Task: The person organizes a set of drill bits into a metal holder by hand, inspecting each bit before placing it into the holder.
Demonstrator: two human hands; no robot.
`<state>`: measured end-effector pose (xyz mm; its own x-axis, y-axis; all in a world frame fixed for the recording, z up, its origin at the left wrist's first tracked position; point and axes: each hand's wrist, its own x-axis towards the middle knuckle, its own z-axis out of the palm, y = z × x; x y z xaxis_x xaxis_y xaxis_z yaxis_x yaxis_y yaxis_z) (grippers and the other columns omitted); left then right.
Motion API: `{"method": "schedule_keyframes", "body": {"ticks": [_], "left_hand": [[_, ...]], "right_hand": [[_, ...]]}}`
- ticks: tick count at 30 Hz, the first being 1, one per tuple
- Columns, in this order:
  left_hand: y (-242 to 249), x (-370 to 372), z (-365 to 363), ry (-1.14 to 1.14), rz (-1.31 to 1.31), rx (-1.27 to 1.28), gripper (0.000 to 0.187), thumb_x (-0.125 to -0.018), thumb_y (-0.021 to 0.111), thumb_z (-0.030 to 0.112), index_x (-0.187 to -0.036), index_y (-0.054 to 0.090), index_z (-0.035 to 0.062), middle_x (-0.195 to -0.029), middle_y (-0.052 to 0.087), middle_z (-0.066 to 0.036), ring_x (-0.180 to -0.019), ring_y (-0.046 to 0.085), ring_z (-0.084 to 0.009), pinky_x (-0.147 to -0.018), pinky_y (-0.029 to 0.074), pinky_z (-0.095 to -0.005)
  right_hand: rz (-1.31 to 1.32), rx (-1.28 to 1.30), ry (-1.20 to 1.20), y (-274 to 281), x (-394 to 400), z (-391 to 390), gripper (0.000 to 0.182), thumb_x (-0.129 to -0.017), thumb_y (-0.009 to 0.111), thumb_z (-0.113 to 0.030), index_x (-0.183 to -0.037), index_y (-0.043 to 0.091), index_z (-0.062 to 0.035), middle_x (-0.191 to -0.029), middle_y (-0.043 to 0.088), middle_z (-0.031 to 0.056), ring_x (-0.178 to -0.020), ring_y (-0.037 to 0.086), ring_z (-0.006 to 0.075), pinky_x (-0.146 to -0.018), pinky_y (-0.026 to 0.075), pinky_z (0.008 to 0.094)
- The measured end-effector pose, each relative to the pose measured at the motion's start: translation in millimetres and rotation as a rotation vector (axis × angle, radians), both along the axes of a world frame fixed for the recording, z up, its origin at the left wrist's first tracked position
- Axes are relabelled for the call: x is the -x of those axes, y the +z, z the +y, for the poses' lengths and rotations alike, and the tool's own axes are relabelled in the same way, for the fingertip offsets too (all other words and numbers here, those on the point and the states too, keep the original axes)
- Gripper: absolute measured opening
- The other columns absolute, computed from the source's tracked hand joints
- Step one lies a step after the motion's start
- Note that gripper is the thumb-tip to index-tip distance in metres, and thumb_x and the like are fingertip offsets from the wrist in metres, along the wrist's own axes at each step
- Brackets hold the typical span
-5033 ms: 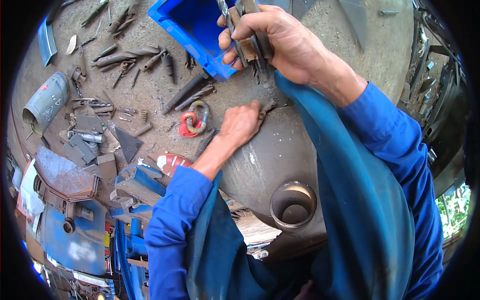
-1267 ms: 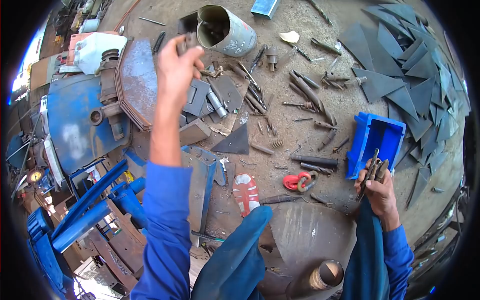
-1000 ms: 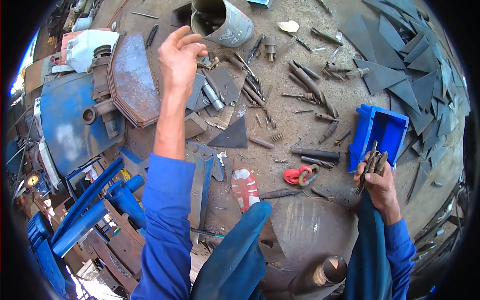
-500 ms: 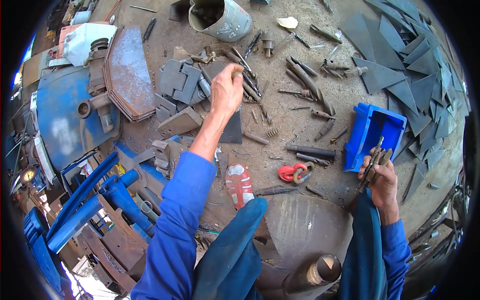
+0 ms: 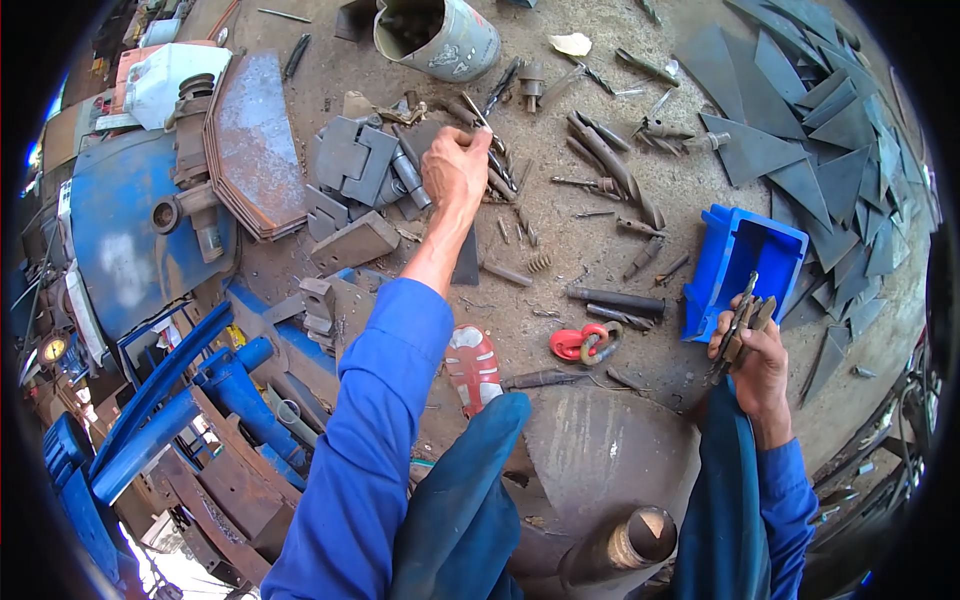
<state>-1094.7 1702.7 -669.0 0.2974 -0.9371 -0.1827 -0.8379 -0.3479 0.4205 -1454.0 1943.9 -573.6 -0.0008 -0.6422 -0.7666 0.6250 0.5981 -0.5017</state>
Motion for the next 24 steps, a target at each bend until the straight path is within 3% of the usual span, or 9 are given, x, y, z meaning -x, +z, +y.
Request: {"method": "schedule_keyframes", "body": {"ticks": [3, 7, 9, 10, 11, 13, 19, 23, 24], "left_hand": [[5.6, 12.4, -4.0, -0.007, -0.032, -0.116, 0.037, -0.084, 0.071, 0.039, -0.094, 0.075, 0.0035, -0.096, 0.075, -0.018, -0.091, 0.072, -0.0362, -0.084, 0.054, -0.0452], [-15.0, 6.3, -1.1, 0.01, -0.026, -0.101, 0.032, -0.085, 0.068, 0.031, -0.097, 0.074, 0.0013, -0.091, 0.075, -0.019, -0.085, 0.073, -0.0349, -0.084, 0.055, -0.0452], [-21.0, -2.2, 4.1, 0.167, 0.331, -0.018, 0.027, -0.087, 0.065, 0.023, -0.092, 0.073, -0.0015, -0.084, 0.074, -0.017, -0.074, 0.072, -0.0269, -0.071, 0.057, -0.0388], [-4.2, -1.2, 13.1, 0.22, 0.662, -0.096, 0.022, -0.09, 0.061, 0.016, -0.093, 0.07, -0.0031, -0.076, 0.07, -0.012, -0.061, 0.065, -0.0151, -0.054, 0.05, -0.0279], [10.0, 1.6, 24.9, 0.217, 0.663, -0.1, 0.022, -0.09, 0.061, 0.016, -0.093, 0.07, -0.0031, -0.076, 0.07, -0.012, -0.061, 0.065, -0.0151, -0.054, 0.05, -0.0279], [32.8, 8.8, 52.5, 0.184, 1.045, -0.181, 0.019, -0.096, 0.055, 0.013, -0.101, 0.066, -0.0028, -0.072, 0.065, -0.006, -0.056, 0.057, -0.0076, -0.046, 0.038, -0.0212], [109.7, 65.3, 138.9, 0.009, 1.228, -0.499, 0.022, -0.104, 0.05, 0.016, -0.112, 0.061, -0.0006, -0.073, 0.059, -0.001, -0.056, 0.051, -0.0061, -0.049, 0.039, -0.0217], [138.3, 100.2, 166.5, -0.401, 1.082, -0.7, 0.024, -0.105, 0.049, 0.016, -0.114, 0.063, -0.0014, -0.07, 0.056, -0.001, -0.058, 0.048, -0.0059, -0.055, 0.041, -0.0241], [142.4, 108.1, 169.8, -0.471, 1.034, -0.684, 0.019, -0.102, 0.054, 0.013, -0.111, 0.064, -0.0016, -0.067, 0.055, -0.002, -0.058, 0.049, -0.0076, -0.055, 0.041, -0.0268]], "right_hand": [[0.001, -0.005, -0.008, -0.1, -1.1, -1.0, 0.047, -0.081, 0.069, -0.018, -0.122, 0.051, -0.0034, -0.094, 0.061, 0.0104, -0.081, 0.064, 0.023, -0.074, 0.053, 0.0365], [0.0, -0.006, -0.007, 0.1, -1.5, -0.7, 0.046, -0.082, 0.067, -0.018, -0.123, 0.051, -0.003, -0.095, 0.061, 0.0108, -0.082, 0.064, 0.0228, -0.074, 0.053, 0.0362], [0.007, -0.013, -0.02, 2.7, -4.2, -2.7, 0.046, -0.081, 0.068, -0.017, -0.122, 0.051, -0.0028, -0.092, 0.061, 0.0103, -0.08, 0.063, 0.0224, -0.073, 0.052, 0.036], [0.014, -0.022, -0.036, 3.7, -4.4, -3.1, 0.045, -0.081, 0.068, -0.015, -0.121, 0.051, -0.0025, -0.09, 0.061, 0.0097, -0.078, 0.063, 0.0219, -0.071, 0.052, 0.0357], [0.017, -0.024, -0.039, 1.4, -2.4, -1.4, 0.045, -0.081, 0.068, -0.015, -0.121, 0.051, -0.0025, -0.09, 0.061, 0.0097, -0.078, 0.063, 0.0219, -0.071, 0.052, 0.0357], [0.057, 0.008, 0.026, -5.1, 3.8, 4.4, 0.043, -0.079, 0.072, -0.012, -0.116, 0.053, -0.0015, -0.081, 0.06, 0.0075, -0.066, 0.059, 0.0194, -0.062, 0.049, 0.0339], [0.044, -0.01, 0.094, 16.5, -3.3, -7.0, 0.035, -0.079, 0.078, -0.009, -0.103, 0.054, -0.0011, -0.073, 0.053, 0.0038, -0.055, 0.051, 0.0132, -0.05, 0.04, 0.0287], [0.05, 0.02, 0.084, 23.1, -8.9, -13.7, 0.044, -0.082, 0.078, -0.01, -0.119, 0.057, 0.0041, -0.089, 0.068, 0.0107, -0.059, 0.055, 0.011, -0.052, 0.044, 0.0248], [0.019, 0.023, 0.05, 23.7, -9.2, -13.7, 0.044, -0.083, 0.078, -0.009, -0.12, 0.058, 0.0033, -0.09, 0.069, 0.0108, -0.059, 0.055, 0.0111, -0.053, 0.044, 0.025]]}}
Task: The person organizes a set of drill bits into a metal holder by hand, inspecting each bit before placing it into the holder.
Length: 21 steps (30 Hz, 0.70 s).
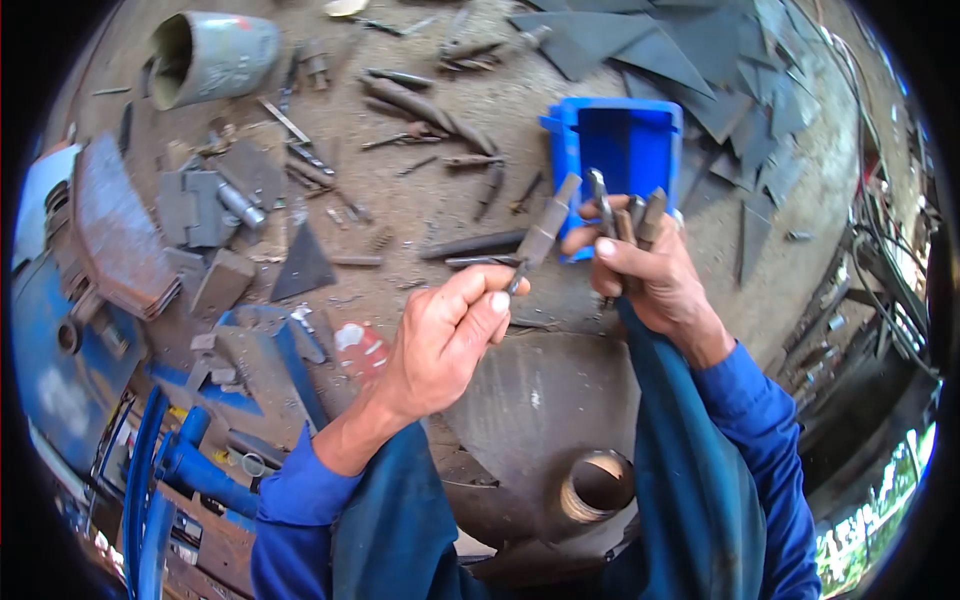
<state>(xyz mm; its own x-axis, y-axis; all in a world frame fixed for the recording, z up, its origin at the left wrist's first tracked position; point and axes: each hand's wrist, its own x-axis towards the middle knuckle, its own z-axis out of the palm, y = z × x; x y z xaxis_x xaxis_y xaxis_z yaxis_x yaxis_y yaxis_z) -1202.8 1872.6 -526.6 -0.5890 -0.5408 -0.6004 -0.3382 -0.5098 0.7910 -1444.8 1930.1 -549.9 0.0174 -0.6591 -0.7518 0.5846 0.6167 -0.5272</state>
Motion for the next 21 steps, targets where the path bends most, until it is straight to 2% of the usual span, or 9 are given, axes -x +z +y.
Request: {"method": "schedule_keyframes", "body": {"ticks": [1, 3, 4, 8, 10, 17, 21], "left_hand": [[0.4, 6.9, 2.5, -0.007, 0.019, -0.017, 0.019, -0.102, 0.054, 0.013, -0.111, 0.064, -0.0016, -0.067, 0.055, -0.002, -0.058, 0.049, -0.0076, -0.055, 0.041, -0.0268], [1.6, 16.4, 6.0, -0.102, 0.056, 0.232, 0.015, -0.098, 0.061, 0.008, -0.108, 0.064, -0.002, -0.066, 0.055, -0.003, -0.057, 0.05, -0.0098, -0.055, 0.041, -0.0286], [2.6, 19.7, 5.5, -0.107, 0.055, 0.252, 0.015, -0.095, 0.064, 0.007, -0.107, 0.065, -0.002, -0.066, 0.055, -0.004, -0.055, 0.049, -0.0108, -0.054, 0.041, -0.0295], [7.9, 25.9, 3.3, -0.145, 0.022, 0.228, 0.015, -0.095, 0.065, 0.007, -0.107, 0.065, -0.0023, -0.067, 0.057, -0.003, -0.057, 0.051, -0.0097, -0.054, 0.042, -0.0285], [7.4, 27.4, 6.3, -0.091, 0.041, 0.21, 0.016, -0.093, 0.067, 0.006, -0.107, 0.065, -0.0027, -0.068, 0.059, -0.002, -0.058, 0.052, -0.008, -0.054, 0.044, -0.0265], [9.2, 25.8, 8.6, -0.05, 0.002, 0.219, 0.016, -0.09, 0.07, 0.003, -0.104, 0.066, -0.0032, -0.07, 0.061, -0.002, -0.057, 0.053, -0.006, -0.053, 0.044, -0.0238], [11.7, 25.1, 7.2, -0.031, -0.03, 0.254, 0.017, -0.087, 0.071, 0.001, -0.103, 0.067, -0.0026, -0.068, 0.058, 0.0, -0.056, 0.05, -0.0045, -0.051, 0.041, -0.0225]], "right_hand": [[-0.037, 0.007, -0.032, 0.2, 0.8, 1.0, 0.044, -0.083, 0.078, -0.008, -0.121, 0.059, 0.0026, -0.091, 0.069, 0.011, -0.06, 0.055, 0.0111, -0.053, 0.044, 0.0252], [-0.09, 0.027, -0.06, -2.4, 6.8, 5.5, 0.043, -0.083, 0.078, -0.007, -0.12, 0.059, 0.0017, -0.094, 0.07, 0.0127, -0.06, 0.055, 0.0113, -0.053, 0.044, 0.0254], [-0.162, 0.063, -0.08, -3.2, 8.8, 7.7, 0.042, -0.083, 0.078, -0.007, -0.12, 0.06, 0.0008, -0.097, 0.071, 0.0145, -0.06, 0.055, 0.0114, -0.054, 0.045, 0.0257], [-0.2, 0.065, -0.118, -1.4, 12.6, 11.1, 0.043, -0.082, 0.078, -0.006, -0.121, 0.06, 0.0003, -0.102, 0.071, 0.0178, -0.06, 0.055, 0.0117, -0.055, 0.046, 0.0258], [-0.166, 0.089, -0.085, -0.6, 12.6, 9.9, 0.042, -0.082, 0.075, -0.004, -0.121, 0.059, -0.0053, -0.104, 0.069, 0.0222, -0.056, 0.053, 0.0134, -0.054, 0.044, 0.027], [-0.192, 0.109, -0.062, -2.1, 11.6, 10.1, 0.038, -0.083, 0.074, -0.004, -0.118, 0.06, -0.0071, -0.106, 0.069, 0.0227, -0.057, 0.053, 0.0125, -0.055, 0.045, 0.0262], [-0.199, 0.141, -0.046, -6.4, 10.0, 11.1, 0.039, -0.083, 0.077, -0.012, -0.117, 0.06, -0.0064, -0.104, 0.069, 0.0219, -0.056, 0.053, 0.012, -0.054, 0.044, 0.0269]]}}
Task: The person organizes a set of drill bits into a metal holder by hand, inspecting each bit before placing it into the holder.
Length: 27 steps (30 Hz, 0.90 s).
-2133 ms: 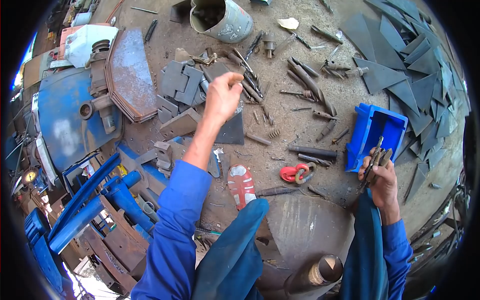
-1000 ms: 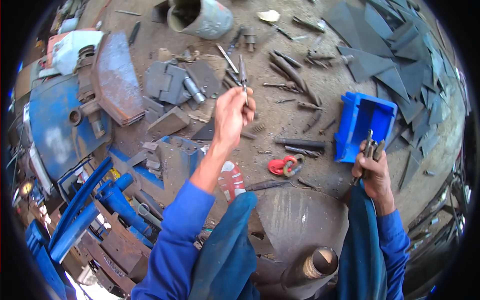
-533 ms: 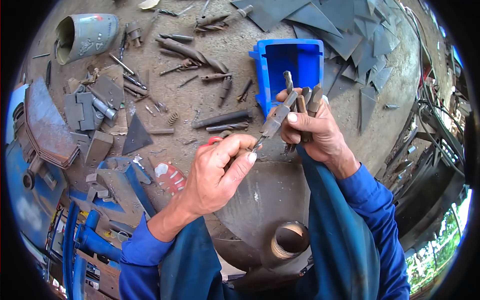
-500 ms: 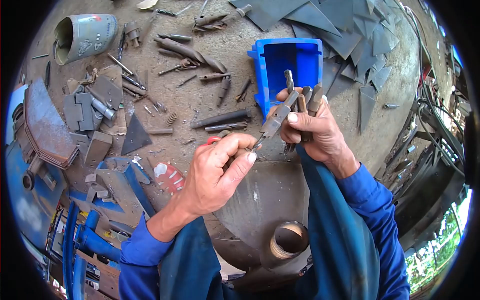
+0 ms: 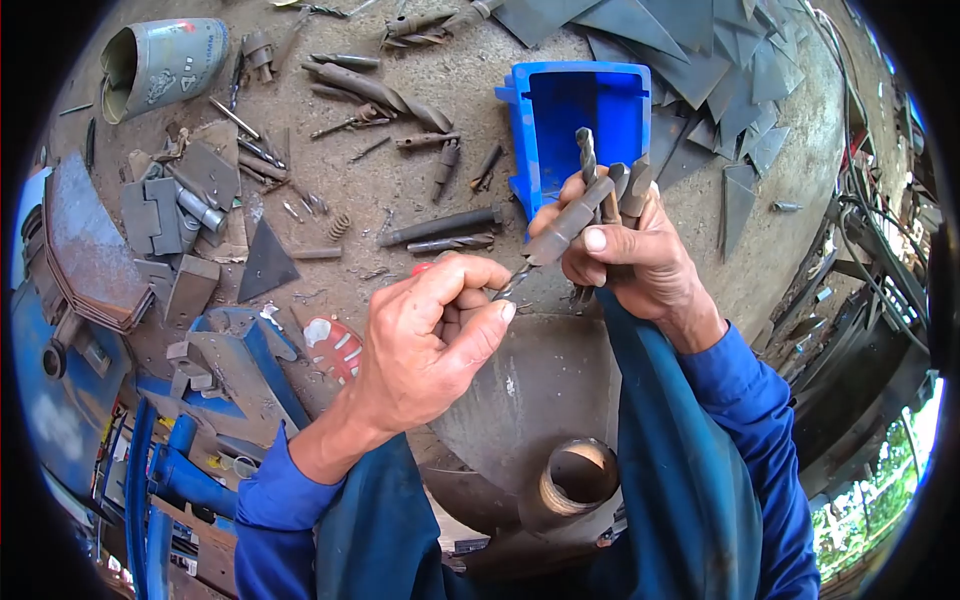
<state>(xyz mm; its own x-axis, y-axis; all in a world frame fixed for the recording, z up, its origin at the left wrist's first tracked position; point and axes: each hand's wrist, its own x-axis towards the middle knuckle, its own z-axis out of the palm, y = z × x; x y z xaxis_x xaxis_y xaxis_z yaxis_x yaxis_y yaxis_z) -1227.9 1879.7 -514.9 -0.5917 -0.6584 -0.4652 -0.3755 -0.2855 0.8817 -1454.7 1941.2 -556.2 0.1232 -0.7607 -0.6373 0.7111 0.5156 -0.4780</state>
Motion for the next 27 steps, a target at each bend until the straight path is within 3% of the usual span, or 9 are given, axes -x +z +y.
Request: {"method": "schedule_keyframes", "body": {"ticks": [5, 7, 16, 20, 22, 27], "left_hand": [[0.7, 1.1, -3.2, 0.041, 0.016, 0.092, 0.018, -0.082, 0.073, -0.001, -0.1, 0.067, -0.0017, -0.067, 0.052, 0.001, -0.053, 0.044, -0.0044, -0.048, 0.038, -0.0231], [2.0, 1.9, -4.5, 0.037, 0.001, 0.14, 0.02, -0.079, 0.073, -0.003, -0.098, 0.067, -0.0014, -0.068, 0.051, -0.001, -0.052, 0.044, -0.0065, -0.047, 0.037, -0.0241], [7.7, 16.4, -6.5, -0.066, 0.063, 0.498, 0.019, -0.077, 0.073, -0.005, -0.093, 0.065, -0.0002, -0.077, 0.06, -0.01, -0.059, 0.059, -0.0199, -0.051, 0.046, -0.0318], [5.2, 19.4, -3.7, -0.034, 0.084, 0.474, 0.019, -0.078, 0.074, -0.005, -0.093, 0.063, -0.0009, -0.079, 0.062, -0.009, -0.059, 0.059, -0.0178, -0.052, 0.047, -0.0293], [-0.1, 20.3, 0.6, 0.071, 0.116, 0.45, 0.019, -0.082, 0.079, 0.002, -0.095, 0.065, 0.0011, -0.074, 0.061, -0.003, -0.057, 0.051, -0.0059, -0.049, 0.04, -0.0223], [0.8, 14.3, 4.6, 0.112, 0.13, 0.281, 0.032, -0.084, 0.077, 0.0, -0.107, 0.054, 0.0018, -0.088, 0.062, -0.005, -0.069, 0.055, -0.0053, -0.059, 0.044, -0.0198]], "right_hand": [[-0.022, -0.015, 0.009, -6.1, -0.4, 6.0, 0.042, -0.084, 0.079, -0.024, -0.117, 0.06, -0.0059, -0.101, 0.069, 0.0201, -0.055, 0.052, 0.0117, -0.051, 0.04, 0.0279], [-0.081, -0.055, -0.038, -1.4, -2.5, 3.4, 0.034, -0.089, 0.077, -0.021, -0.113, 0.062, -0.0025, -0.076, 0.06, 0.0054, -0.058, 0.055, 0.013, -0.055, 0.043, 0.0299], [-0.082, -0.237, -0.133, -9.9, -5.5, 4.8, 0.023, -0.091, 0.075, -0.017, -0.106, 0.062, -0.0056, -0.08, 0.061, 0.0031, -0.057, 0.054, 0.0118, -0.055, 0.042, 0.03], [-0.059, -0.26, -0.088, -12.3, -7.0, 6.5, 0.02, -0.091, 0.075, -0.015, -0.105, 0.063, -0.0054, -0.078, 0.06, 0.0023, -0.056, 0.054, 0.0111, -0.055, 0.042, 0.0292], [-0.055, -0.295, -0.051, -11.2, -9.3, 6.5, 0.019, -0.091, 0.074, -0.015, -0.104, 0.063, -0.0051, -0.075, 0.06, 0.0017, -0.055, 0.054, 0.0104, -0.054, 0.042, 0.0278], [-0.029, -0.33, -0.035, -10.9, -10.9, 6.0, 0.019, -0.092, 0.073, -0.016, -0.104, 0.063, -0.0052, -0.075, 0.061, 0.0019, -0.055, 0.054, 0.0096, -0.052, 0.041, 0.0267]]}}
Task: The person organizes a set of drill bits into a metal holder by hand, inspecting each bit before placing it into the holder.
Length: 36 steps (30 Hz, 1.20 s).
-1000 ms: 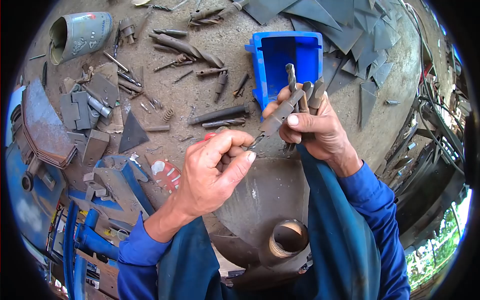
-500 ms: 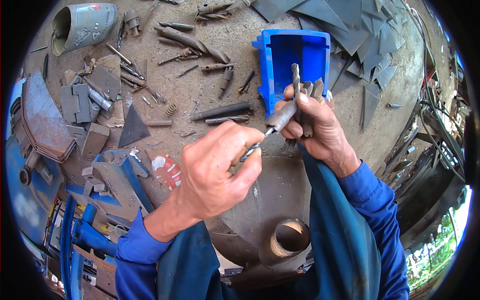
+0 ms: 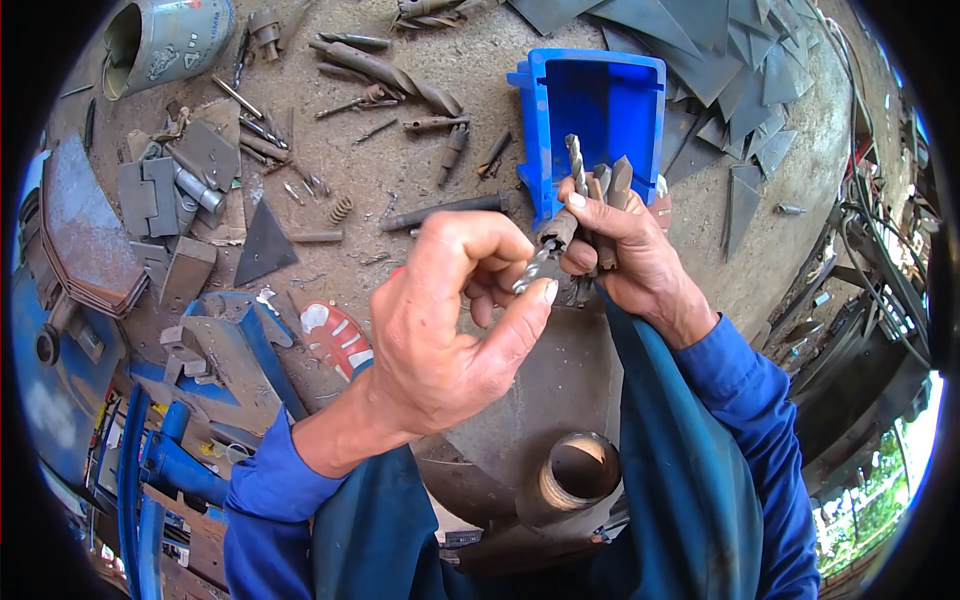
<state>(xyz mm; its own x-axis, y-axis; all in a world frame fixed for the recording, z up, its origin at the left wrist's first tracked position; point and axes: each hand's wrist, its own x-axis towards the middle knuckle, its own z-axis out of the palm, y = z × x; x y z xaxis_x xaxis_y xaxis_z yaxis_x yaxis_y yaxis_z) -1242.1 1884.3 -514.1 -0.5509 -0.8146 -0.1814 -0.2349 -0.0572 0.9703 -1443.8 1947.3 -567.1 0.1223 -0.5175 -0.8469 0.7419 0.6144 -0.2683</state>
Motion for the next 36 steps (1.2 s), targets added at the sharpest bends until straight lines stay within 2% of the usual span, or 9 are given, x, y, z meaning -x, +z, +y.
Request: {"method": "schedule_keyframes", "body": {"ticks": [5, 13, 15, 19, 22, 24, 27, 34, 36], "left_hand": [[-3.6, 6.7, 1.3, 0.174, 0.14, -0.242, 0.029, -0.082, 0.073, -0.006, -0.103, 0.055, 0.0006, -0.085, 0.062, -0.005, -0.067, 0.059, -0.0069, -0.056, 0.047, -0.0209], [-15.6, 1.4, 2.3, 0.032, -0.067, -0.219, 0.033, -0.081, 0.076, 0.003, -0.109, 0.059, 0.0021, -0.086, 0.061, -0.005, -0.07, 0.057, -0.0102, -0.058, 0.048, -0.0242], [-19.3, -0.1, 1.7, -0.037, -0.135, -0.214, 0.035, -0.084, 0.078, 0.003, -0.112, 0.057, 0.0, -0.09, 0.062, -0.004, -0.077, 0.058, -0.0069, -0.066, 0.049, -0.0206], [-27.6, 1.4, 3.2, 0.01, -0.159, -0.252, 0.034, -0.081, 0.08, 0.008, -0.109, 0.062, 0.0007, -0.086, 0.061, -0.006, -0.069, 0.058, -0.0109, -0.06, 0.048, -0.0247], [-40.0, 0.6, 6.9, -0.028, -0.191, -0.345, 0.033, -0.084, 0.078, 0.01, -0.111, 0.063, -0.0015, -0.086, 0.062, -0.006, -0.068, 0.057, -0.0093, -0.06, 0.048, -0.0248], [-51.0, -1.5, 13.2, -0.055, -0.022, -0.662, 0.033, -0.088, 0.076, 0.013, -0.114, 0.063, -0.0034, -0.084, 0.061, -0.004, -0.067, 0.055, -0.0068, -0.058, 0.047, -0.0244], [-47.1, -3.6, 8.8, -0.173, -0.068, -0.753, 0.031, -0.091, 0.073, 0.012, -0.115, 0.064, -0.0047, -0.081, 0.061, -0.001, -0.066, 0.053, -0.0051, -0.057, 0.045, -0.0238], [-43.0, -5.6, 5.1, -0.069, 0.027, -0.865, 0.027, -0.098, 0.065, 0.017, -0.113, 0.065, -0.0043, -0.076, 0.059, 0.001, -0.062, 0.052, -0.0041, -0.057, 0.043, -0.0222], [-40.7, -5.2, 5.5, -0.087, 0.058, -0.907, 0.032, -0.104, 0.058, 0.027, -0.113, 0.064, -0.0034, -0.075, 0.061, 0.0, -0.061, 0.052, -0.004, -0.056, 0.043, -0.021]], "right_hand": [[0.013, -0.004, -0.011, -0.9, 1.4, -0.5, 0.018, -0.093, 0.072, -0.016, -0.104, 0.062, -0.005, -0.076, 0.063, 0.0037, -0.055, 0.054, 0.0097, -0.053, 0.041, 0.0267], [0.013, 0.126, -0.052, -6.1, 5.5, 1.9, 0.026, -0.089, 0.072, -0.003, -0.111, 0.058, -0.004, -0.095, 0.071, 0.0159, -0.058, 0.053, 0.0107, -0.056, 0.046, 0.0272], [0.013, 0.143, -0.05, -4.6, 6.8, 1.7, 0.028, -0.088, 0.071, -0.001, -0.111, 0.057, -0.0039, -0.097, 0.071, 0.017, -0.058, 0.053, 0.0111, -0.057, 0.047, 0.0274], [0.009, 0.175, -0.063, -1.0, 6.6, 0.5, 0.03, -0.086, 0.07, 0.002, -0.111, 0.056, -0.0044, -0.099, 0.071, 0.0183, -0.059, 0.055, 0.012, -0.058, 0.049, 0.028], [0.01, 0.18, -0.069, -1.2, 5.8, 0.8, 0.031, -0.085, 0.069, 0.004, -0.111, 0.055, -0.0042, -0.1, 0.071, 0.0189, -0.06, 0.057, 0.0128, -0.058, 0.049, 0.0283], [0.003, 0.178, -0.065, -1.4, 6.1, 1.4, 0.03, -0.085, 0.069, 0.004, -0.111, 0.056, -0.0042, -0.1, 0.071, 0.0192, -0.061, 0.058, 0.0133, -0.058, 0.049, 0.0281], [0.019, 0.183, -0.045, 0.0, 5.0, 0.3, 0.029, -0.085, 0.068, 0.004, -0.11, 0.056, -0.0038, -0.101, 0.071, 0.0197, -0.063, 0.06, 0.0142, -0.059, 0.051, 0.0274], [0.097, 0.236, 0.011, -1.0, 6.0, -3.1, 0.026, -0.083, 0.067, 0.005, -0.106, 0.057, -0.0022, -0.105, 0.071, 0.0215, -0.063, 0.062, 0.0132, -0.06, 0.052, 0.0252], [0.116, 0.242, 0.021, -3.2, 6.3, -2.3, 0.026, -0.083, 0.067, 0.005, -0.107, 0.058, -0.0019, -0.105, 0.072, 0.0216, -0.063, 0.061, 0.0127, -0.06, 0.052, 0.025]]}}
